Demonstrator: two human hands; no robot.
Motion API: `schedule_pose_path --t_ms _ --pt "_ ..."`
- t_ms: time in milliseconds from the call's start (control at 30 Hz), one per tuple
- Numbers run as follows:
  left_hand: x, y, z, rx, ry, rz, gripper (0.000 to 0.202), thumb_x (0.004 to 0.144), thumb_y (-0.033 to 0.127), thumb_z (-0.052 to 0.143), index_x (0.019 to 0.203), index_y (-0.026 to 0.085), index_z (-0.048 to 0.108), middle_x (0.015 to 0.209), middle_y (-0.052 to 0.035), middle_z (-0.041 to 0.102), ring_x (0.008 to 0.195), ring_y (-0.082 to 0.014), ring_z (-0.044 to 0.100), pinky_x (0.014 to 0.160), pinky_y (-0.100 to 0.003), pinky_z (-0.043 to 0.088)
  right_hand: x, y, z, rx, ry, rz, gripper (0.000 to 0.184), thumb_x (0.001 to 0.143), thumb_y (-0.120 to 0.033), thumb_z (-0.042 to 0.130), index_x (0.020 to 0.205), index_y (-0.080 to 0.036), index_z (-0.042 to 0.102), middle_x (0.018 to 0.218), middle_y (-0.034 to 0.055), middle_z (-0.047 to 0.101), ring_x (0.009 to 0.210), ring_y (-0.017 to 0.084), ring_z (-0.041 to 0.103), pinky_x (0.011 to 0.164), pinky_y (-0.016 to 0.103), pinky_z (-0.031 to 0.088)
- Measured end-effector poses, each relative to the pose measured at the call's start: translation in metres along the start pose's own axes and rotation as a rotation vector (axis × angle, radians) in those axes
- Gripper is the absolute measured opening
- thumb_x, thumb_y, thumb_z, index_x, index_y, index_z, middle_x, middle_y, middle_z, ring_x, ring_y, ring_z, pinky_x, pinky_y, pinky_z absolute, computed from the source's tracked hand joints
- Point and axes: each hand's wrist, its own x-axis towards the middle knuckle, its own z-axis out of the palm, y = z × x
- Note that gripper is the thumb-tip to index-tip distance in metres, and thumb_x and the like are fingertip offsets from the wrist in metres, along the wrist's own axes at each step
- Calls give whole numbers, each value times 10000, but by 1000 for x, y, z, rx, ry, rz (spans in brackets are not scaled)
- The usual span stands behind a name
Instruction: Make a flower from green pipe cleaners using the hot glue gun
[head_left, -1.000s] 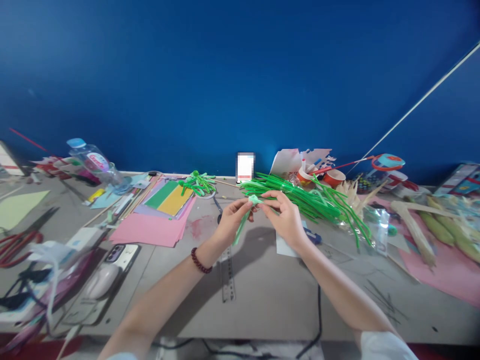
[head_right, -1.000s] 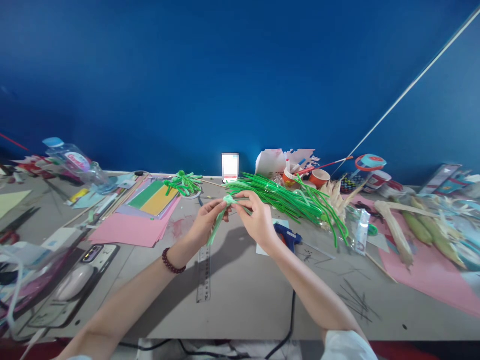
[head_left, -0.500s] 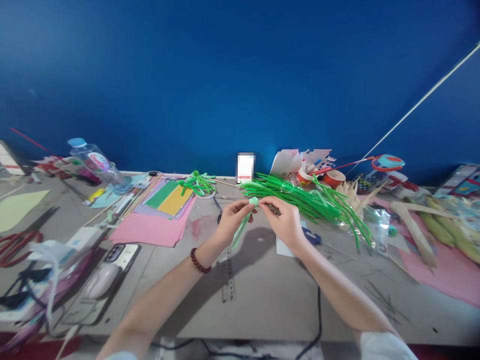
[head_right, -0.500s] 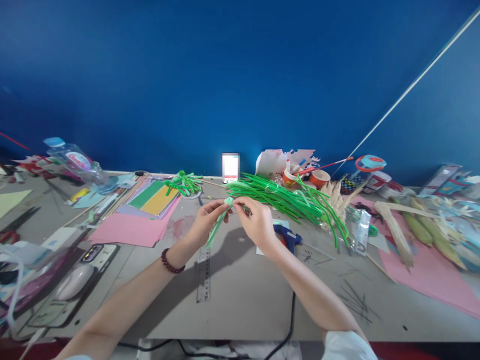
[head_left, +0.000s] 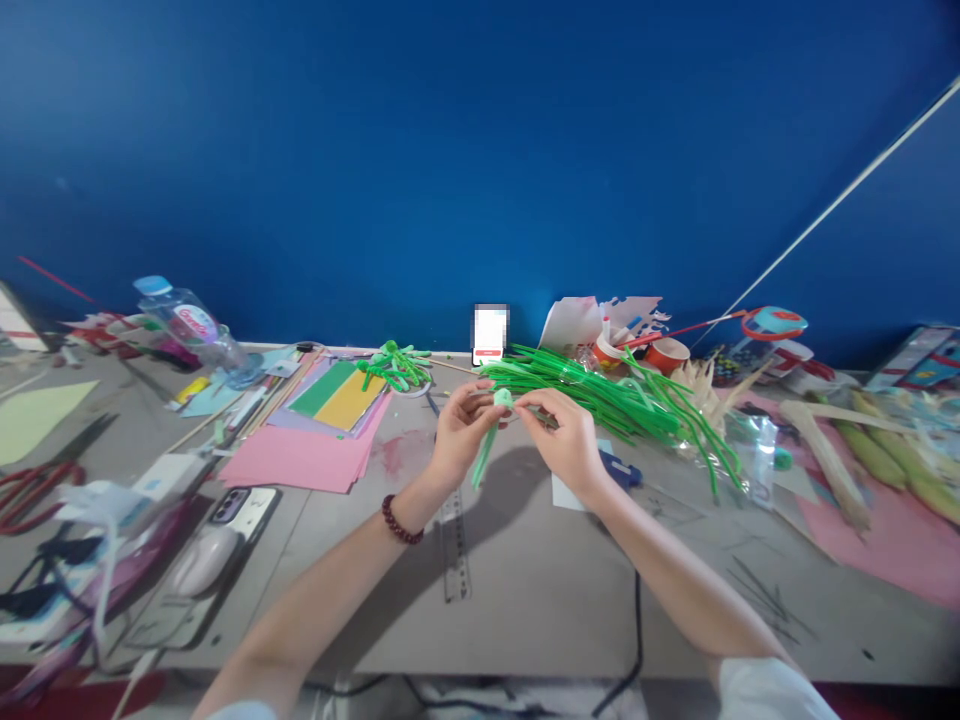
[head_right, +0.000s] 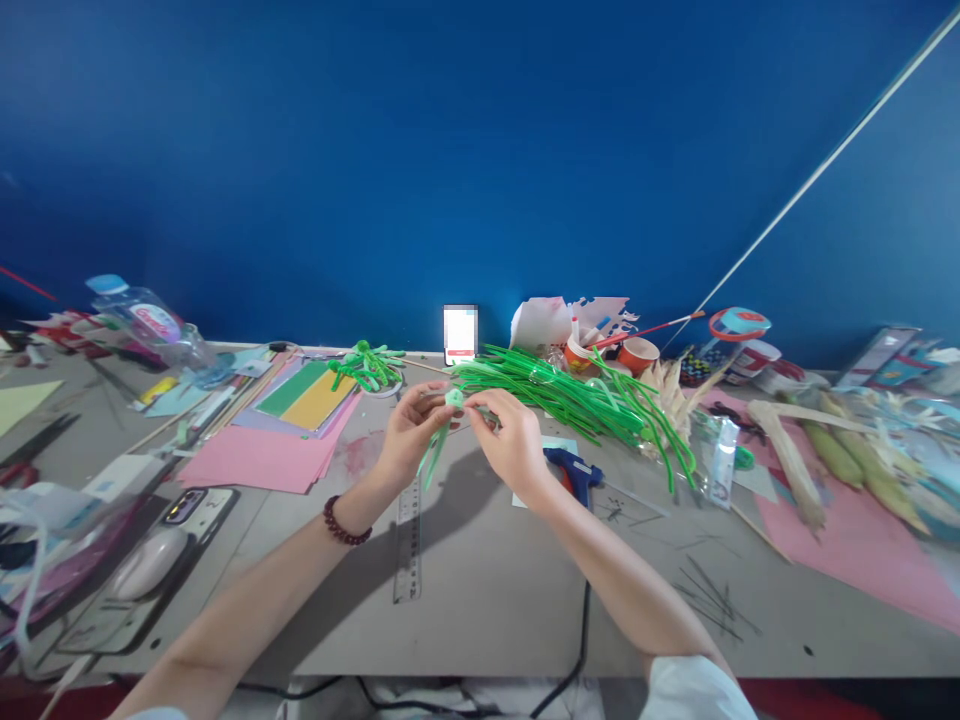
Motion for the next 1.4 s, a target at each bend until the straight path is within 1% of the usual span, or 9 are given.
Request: schedule_pose_path --t_ms 133,233,367,500,667,800,1033,1200,1400 --pt "-2 1 1 39 12 72 299 620 290 793 828 183 607 734 5 662 652 -125 652 623 -247 524 0 2 0 4 19 4 120 854 -218 529 817 -207 643 847 41 676 768 165 618 631 254 460" --pt "-2 1 2 38 30 71 280 608 289 800 789 171 621 749 -2 671 647 -121 650 649 -261 535 1 2 0 6 16 4 114 851 -207 532 817 -205 641 846 41 679 765 164 618 639 252 461" --pt "-2 2 3 19 61 32 280 588 285 811 770 156 643 755 -16 682 661 -128 649 686 -284 539 2 3 0 14 15 5 116 851 -217 531 817 -207 642 834 43 677 764 168 618 657 264 468" --pt "-1 2 3 -22 73 -41 274 587 276 811 775 149 657 763 -24 691 662 -127 649 714 -290 531 1 3 1 29 21 9 117 848 -216 531 817 -207 643 837 42 672 761 166 616 633 259 465" --pt "0 -1 0 -69 82 -96 265 582 253 811 776 156 661 789 -16 693 680 -129 658 765 -306 521 0 3 1 24 15 16 115 843 -205 531 813 -208 642 832 43 670 751 169 615 625 263 468" --pt "-1 -1 2 -109 87 -96 237 584 250 811 732 152 654 723 1 676 649 -122 650 747 -298 516 -1 4 2 28 12 6 117 840 -181 529 823 -212 641 835 38 666 751 164 613 631 264 470" --pt "-3 1 4 -74 129 -99 241 574 262 816 687 144 639 657 0 654 622 -114 620 698 -278 494 -3 5 7 26 8 -12 109 834 -180 544 817 -218 645 831 37 662 753 166 606 609 265 465" --pt "-1 3 2 -117 127 -176 243 540 256 831 659 147 649 635 5 650 595 -102 607 702 -269 484 -2 5 5 78 -10 -9 123 845 -204 541 828 -224 661 846 51 663 785 180 615 623 280 481" --pt "0 8 1 -181 89 -292 224 555 258 824 662 144 662 626 10 648 591 -91 594 714 -241 471 5 7 1 208 -70 17 142 846 -233 540 858 -223 681 877 57 632 810 178 609 693 309 494"
